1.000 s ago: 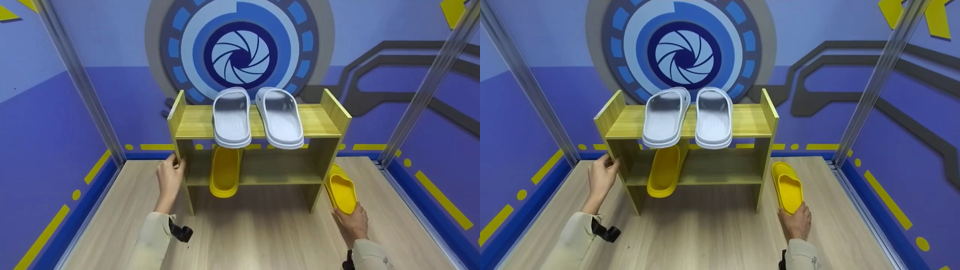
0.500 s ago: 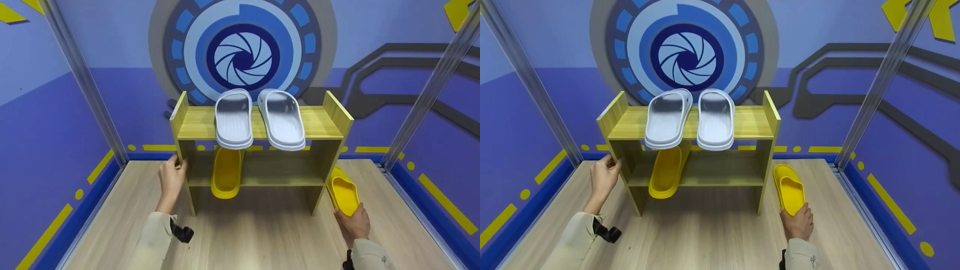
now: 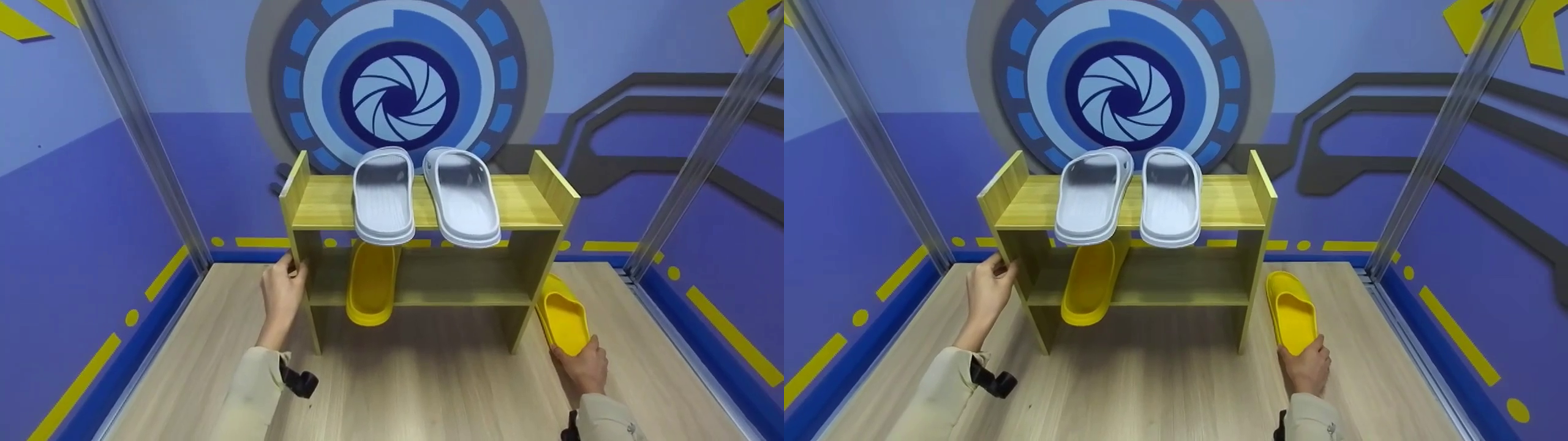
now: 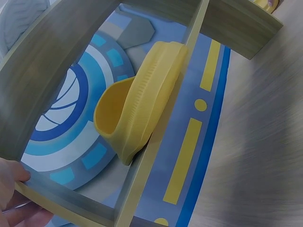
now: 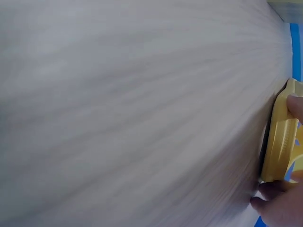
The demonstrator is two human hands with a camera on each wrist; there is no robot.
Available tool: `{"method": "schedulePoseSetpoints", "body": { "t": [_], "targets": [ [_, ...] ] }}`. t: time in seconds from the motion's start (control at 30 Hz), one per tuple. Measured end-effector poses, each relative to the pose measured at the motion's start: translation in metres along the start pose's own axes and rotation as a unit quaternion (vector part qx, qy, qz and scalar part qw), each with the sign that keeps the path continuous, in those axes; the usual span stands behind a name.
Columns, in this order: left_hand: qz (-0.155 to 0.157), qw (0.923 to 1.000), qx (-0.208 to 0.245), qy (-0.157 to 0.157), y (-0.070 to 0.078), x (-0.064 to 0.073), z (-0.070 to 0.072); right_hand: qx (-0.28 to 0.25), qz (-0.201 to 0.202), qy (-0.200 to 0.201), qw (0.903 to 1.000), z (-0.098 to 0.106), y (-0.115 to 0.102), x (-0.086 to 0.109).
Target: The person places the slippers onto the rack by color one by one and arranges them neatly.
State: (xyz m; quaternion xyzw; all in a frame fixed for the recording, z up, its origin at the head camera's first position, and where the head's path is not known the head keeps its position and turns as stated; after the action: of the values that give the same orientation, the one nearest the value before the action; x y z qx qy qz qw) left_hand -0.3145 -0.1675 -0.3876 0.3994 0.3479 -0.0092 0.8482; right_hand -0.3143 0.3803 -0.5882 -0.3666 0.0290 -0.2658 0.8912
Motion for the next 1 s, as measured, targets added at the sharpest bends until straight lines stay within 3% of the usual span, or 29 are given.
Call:
{"method": "schedulePoseSetpoints", "body": {
  "t": [0.27, 0.6, 0.87, 1.0],
  "targets": [
    [-0.007, 0.9999, -0.006, 0.006, 0.001, 0.0, 0.001, 0.0, 0.0, 0.022, 0.9998, 0.005, -0.004, 0.007],
    [0.01, 0.9998, 0.012, -0.009, 0.001, 0.001, 0.001, -0.072, 0.003, 0.075, 0.9945, -0.004, 0.0, 0.015],
    [0.007, 1.0, 0.004, -0.005, 0.001, 0.001, 0.001, -0.071, 0.009, 0.091, 0.9933, -0.005, -0.002, 0.018],
    [-0.002, 1.0, 0.0, 0.0, 0.001, 0.001, 0.001, -0.058, 0.034, 0.104, 0.9922, 0.001, -0.002, 0.021]
  ]
}}
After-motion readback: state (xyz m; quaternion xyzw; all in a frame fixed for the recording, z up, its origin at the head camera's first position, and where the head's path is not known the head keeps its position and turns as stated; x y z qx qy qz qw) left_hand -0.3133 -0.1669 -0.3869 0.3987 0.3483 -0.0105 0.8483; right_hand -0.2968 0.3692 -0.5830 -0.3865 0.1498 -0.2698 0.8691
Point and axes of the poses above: each hand's wrist, its own x-axis away from the middle knuckle, its own z-axis out of the back of the hand, y = z × x, the point moved 3 cm from there along -x, towards the middle knuckle, and after that the axes turned 3 degrees about -y, right-handed, at the moved point
